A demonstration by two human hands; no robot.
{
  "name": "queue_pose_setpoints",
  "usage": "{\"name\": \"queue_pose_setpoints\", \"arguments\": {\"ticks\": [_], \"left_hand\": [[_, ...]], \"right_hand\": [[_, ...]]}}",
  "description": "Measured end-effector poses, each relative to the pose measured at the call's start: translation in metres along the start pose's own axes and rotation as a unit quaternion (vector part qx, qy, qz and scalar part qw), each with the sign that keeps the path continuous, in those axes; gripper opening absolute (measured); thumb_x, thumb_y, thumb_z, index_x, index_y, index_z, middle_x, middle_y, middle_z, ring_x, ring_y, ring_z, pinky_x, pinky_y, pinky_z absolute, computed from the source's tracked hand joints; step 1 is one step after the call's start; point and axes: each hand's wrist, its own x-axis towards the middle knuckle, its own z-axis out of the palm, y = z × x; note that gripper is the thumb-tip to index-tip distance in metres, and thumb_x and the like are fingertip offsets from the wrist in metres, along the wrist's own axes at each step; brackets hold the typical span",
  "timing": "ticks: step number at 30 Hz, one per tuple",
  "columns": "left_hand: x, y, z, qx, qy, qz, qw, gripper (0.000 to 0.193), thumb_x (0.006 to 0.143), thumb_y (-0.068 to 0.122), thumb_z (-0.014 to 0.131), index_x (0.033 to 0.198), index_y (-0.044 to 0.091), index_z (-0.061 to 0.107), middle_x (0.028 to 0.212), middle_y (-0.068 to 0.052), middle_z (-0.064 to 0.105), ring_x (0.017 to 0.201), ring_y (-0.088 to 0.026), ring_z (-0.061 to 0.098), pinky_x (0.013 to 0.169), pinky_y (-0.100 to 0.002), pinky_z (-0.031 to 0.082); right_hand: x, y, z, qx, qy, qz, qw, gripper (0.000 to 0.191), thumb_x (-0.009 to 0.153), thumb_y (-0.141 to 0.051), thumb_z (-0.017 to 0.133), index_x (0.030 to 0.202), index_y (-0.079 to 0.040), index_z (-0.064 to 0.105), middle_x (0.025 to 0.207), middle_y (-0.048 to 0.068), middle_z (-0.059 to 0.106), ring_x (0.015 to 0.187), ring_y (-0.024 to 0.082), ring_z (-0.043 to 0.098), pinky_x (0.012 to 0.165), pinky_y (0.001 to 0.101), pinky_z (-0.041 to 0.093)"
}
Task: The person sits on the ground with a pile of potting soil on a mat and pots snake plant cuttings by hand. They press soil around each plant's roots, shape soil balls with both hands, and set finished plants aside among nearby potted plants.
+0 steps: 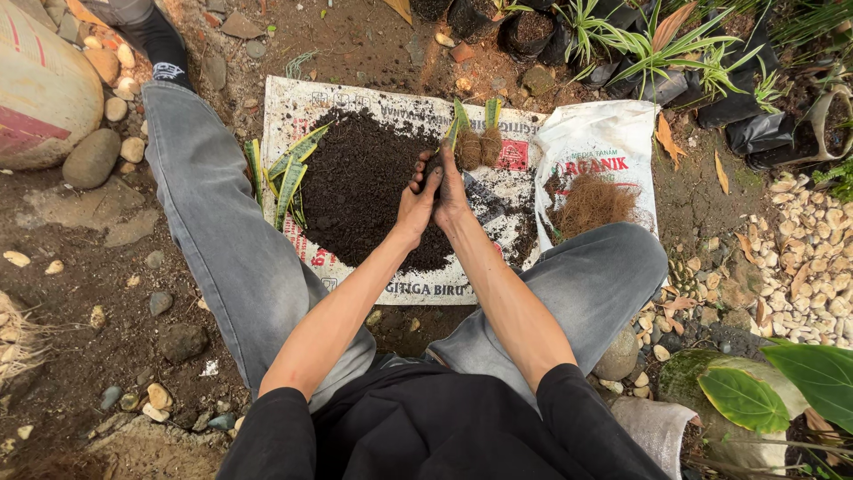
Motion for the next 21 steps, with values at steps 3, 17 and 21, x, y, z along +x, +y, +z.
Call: {"name": "queue_pose_setpoints", "arguments": {"ticks": [3, 17, 21], "left_hand": [[0.001, -0.003, -0.001, 0.008, 0.019, 0.007, 1.0, 0.058, 0.092, 0.058, 0.071, 0.109, 0.003, 0.066, 0.105, -0.005, 0.069, 0.1, -0.012, 0.06, 0.091, -0.029, 0.048], [0.003, 0.003, -0.002, 0.072, -0.016, 0.077, 0.994, 0.091, 0.085, 0.079, 0.055, 0.142, 0.009, 0.045, 0.13, -0.012, 0.059, 0.125, -0.022, 0.057, 0.107, -0.039, 0.045], [0.005, 0.014, -0.008, 0.085, -0.029, 0.122, 0.988, 0.108, 0.083, 0.088, 0.049, 0.156, 0.01, 0.031, 0.141, -0.018, 0.054, 0.135, -0.031, 0.053, 0.113, -0.048, 0.043]], "right_hand": [[0.0, 0.0, 0.0, -0.012, -0.014, 0.007, 1.0, 0.049, 0.09, -0.052, 0.078, 0.099, -0.007, 0.06, 0.078, 0.001, 0.052, 0.065, 0.011, 0.051, 0.057, 0.0273, 0.048], [0.0, -0.007, 0.001, -0.035, -0.049, -0.022, 0.998, 0.064, 0.088, -0.045, 0.08, 0.132, -0.001, 0.066, 0.089, 0.002, 0.062, 0.072, 0.01, 0.058, 0.063, 0.0254, 0.056], [-0.001, -0.012, 0.003, -0.024, -0.048, -0.021, 0.998, 0.054, 0.089, -0.019, 0.075, 0.139, -0.003, 0.062, 0.11, 0.011, 0.074, 0.092, 0.013, 0.07, 0.08, 0.0245, 0.062]]}}
